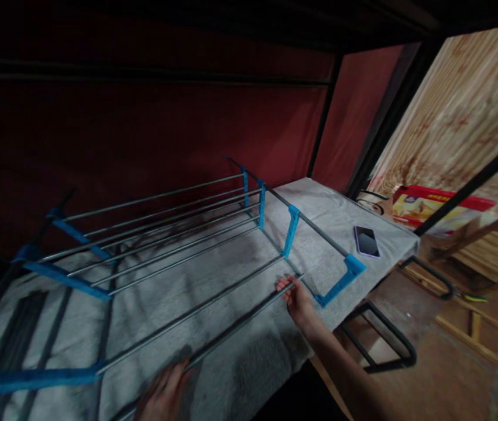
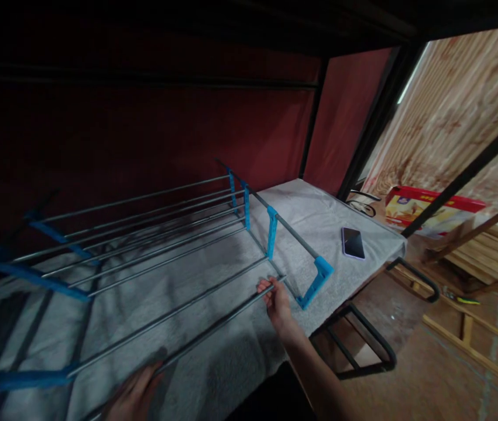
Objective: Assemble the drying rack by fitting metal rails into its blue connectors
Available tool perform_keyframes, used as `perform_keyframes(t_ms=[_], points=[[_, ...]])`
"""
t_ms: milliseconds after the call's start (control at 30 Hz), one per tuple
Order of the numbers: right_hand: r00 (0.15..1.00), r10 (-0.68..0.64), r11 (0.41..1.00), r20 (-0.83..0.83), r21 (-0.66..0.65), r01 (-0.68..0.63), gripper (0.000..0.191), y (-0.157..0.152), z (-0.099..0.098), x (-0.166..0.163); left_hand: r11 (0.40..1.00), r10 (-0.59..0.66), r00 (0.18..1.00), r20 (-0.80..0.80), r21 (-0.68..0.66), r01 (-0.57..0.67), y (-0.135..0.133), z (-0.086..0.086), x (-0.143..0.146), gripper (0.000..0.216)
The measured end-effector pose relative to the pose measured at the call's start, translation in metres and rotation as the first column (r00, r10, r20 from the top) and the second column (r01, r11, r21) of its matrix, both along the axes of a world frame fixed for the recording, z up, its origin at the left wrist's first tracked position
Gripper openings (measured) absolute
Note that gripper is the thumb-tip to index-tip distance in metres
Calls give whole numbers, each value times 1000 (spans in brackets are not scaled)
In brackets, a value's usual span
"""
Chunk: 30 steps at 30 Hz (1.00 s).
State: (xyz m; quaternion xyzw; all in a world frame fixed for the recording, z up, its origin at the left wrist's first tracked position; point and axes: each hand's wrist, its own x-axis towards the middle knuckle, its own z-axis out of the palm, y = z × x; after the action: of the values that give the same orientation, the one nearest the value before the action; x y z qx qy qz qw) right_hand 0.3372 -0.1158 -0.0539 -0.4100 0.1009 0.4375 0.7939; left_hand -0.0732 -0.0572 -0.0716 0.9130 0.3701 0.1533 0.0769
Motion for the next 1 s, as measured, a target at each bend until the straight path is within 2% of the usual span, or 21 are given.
perform_keyframes(t_ms=[67,167,300,467,567,700,833,900,1000], points=[[1000,-2,1000,-1,20,2,8,6,3,9,998,59,998,26,-10,-59,-3,3,0,33],[999,20,1000,51,22,-21,11,16,5,18,991,130,988,83,17,-132,-7,-1,-6,31],[994,38,999,106,25,-41,12,19,4,15,986,165,980,110,-17,-164,-11,-4,-11,32],[997,13,997,76,81,-19,10,9,1,13,976,207,978,30,-78,-204,-12,18,1,36],[999,-20,997,34,79,17,16,3,-2,18,979,171,984,-42,-103,-174,-9,24,13,38],[997,11,986,75,163,-24,25,-5,-12,27,986,143,988,-57,-75,-147,-5,9,15,35],[993,70,974,91,209,-88,32,-13,-20,34,977,211,976,-46,1,-211,-6,-8,3,35],[984,113,968,139,210,-140,35,-17,-21,37,972,235,971,-38,-9,-236,-9,-8,-2,36],[966,153,958,208,210,-196,34,-20,-19,39,965,260,965,-22,-39,-260,-14,3,-3,39]])
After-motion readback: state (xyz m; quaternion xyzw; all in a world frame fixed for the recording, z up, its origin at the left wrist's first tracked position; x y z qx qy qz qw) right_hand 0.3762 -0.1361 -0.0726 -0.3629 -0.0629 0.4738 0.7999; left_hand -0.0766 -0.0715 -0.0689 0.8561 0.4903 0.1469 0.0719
